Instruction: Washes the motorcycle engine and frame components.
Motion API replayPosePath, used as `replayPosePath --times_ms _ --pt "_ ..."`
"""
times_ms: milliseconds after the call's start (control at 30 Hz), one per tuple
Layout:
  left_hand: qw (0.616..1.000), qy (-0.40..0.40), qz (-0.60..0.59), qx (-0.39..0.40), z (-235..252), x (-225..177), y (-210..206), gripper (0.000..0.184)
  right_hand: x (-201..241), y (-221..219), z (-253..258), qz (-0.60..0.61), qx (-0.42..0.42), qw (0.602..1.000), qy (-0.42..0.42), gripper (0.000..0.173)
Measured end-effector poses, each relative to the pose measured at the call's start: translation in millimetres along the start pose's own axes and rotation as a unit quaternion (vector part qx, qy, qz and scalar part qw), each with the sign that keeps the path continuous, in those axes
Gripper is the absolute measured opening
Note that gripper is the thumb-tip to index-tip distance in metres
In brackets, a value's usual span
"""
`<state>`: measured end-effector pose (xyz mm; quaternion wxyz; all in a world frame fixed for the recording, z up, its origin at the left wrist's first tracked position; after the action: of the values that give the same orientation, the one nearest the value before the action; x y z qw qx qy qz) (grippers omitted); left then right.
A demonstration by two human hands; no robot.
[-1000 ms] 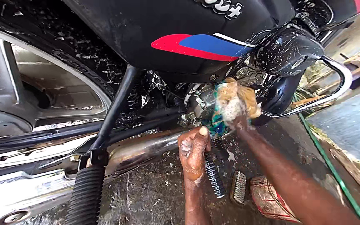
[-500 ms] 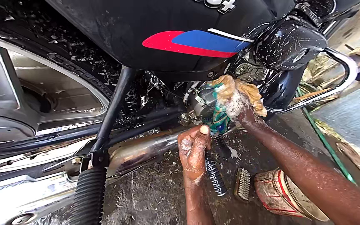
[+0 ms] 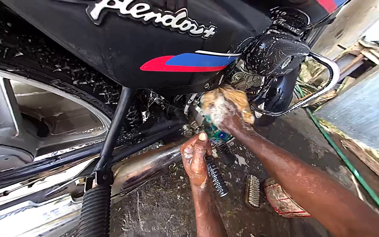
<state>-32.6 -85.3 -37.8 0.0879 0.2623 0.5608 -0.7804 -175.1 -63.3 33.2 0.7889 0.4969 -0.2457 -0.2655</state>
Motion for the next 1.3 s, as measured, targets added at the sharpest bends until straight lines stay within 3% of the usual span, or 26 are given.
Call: replayPosePath --times_ms 200,367,467,533,567,633,767,933,1033,1100,1233,1300 --pt "1.000 -0.004 0.006 -0.005 0.1 1.7 -5.8 0.043 29.5 -10.5 1.9 0.090 -0.158 0.981 0.069 0.037" --pt "1.000 -0.012 -0.001 0.012 0.6 2.4 -6.0 0.041 18.6 -12.6 8.3 0.158 -0.080 0.981 0.085 0.042" --pt "1.000 -0.015 -0.001 0.017 0.1 2.1 -5.7 0.038 10.0 -9.4 0.4 0.194 -0.022 0.968 0.160 0.037" --pt "1.000 -0.018 0.008 0.017 0.5 0.8 -3.9 0.038 -9.5 -11.4 0.9 0.147 0.021 0.968 0.204 0.039" --pt "1.000 -0.019 0.011 0.017 0.6 0.3 -2.2 0.038 -23.4 -12.2 3.6 0.099 0.051 0.975 0.192 0.042" --pt "1.000 -0.017 0.011 0.014 0.3 -0.1 0.5 0.038 -49.3 -7.2 6.2 0.024 0.035 0.984 0.172 0.039" --pt "1.000 -0.013 0.006 0.014 2.0 1.5 -2.9 0.039 -63.0 0.4 17.8 0.007 0.013 0.998 0.060 0.040" --pt "0.999 -0.022 0.032 0.021 1.5 4.0 -12.9 0.040 -52.5 -7.1 56.1 0.067 -0.009 0.988 0.138 0.043" --pt "0.998 -0.025 0.041 0.032 1.4 6.0 -19.1 0.040 -62.8 -0.8 31.7 0.074 -0.036 0.991 0.104 0.041" --pt "0.998 -0.028 0.051 0.036 1.9 7.1 -22.3 0.040 -80.1 5.9 7.8 0.054 -0.003 0.995 0.084 0.041" --pt "0.996 -0.020 0.076 0.035 1.7 7.1 -24.4 0.042 -133.2 30.2 -19.3 -0.019 0.020 0.990 0.137 0.032" --pt "0.996 -0.020 0.082 0.034 2.4 6.8 -22.8 0.042 -165.6 49.8 -10.4 0.050 -0.023 0.997 0.058 0.032"
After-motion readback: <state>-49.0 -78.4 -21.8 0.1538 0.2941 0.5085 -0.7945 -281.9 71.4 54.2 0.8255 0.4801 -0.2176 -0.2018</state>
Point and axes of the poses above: each hand's wrist, its own z-axis towards the middle knuckle, its own y-axis out of the back of the hand, x = y × z, the point moved 8 cm from there along z, towards the middle knuckle, and after that the axes turned 11 degrees about -x, right-handed, at the moved point
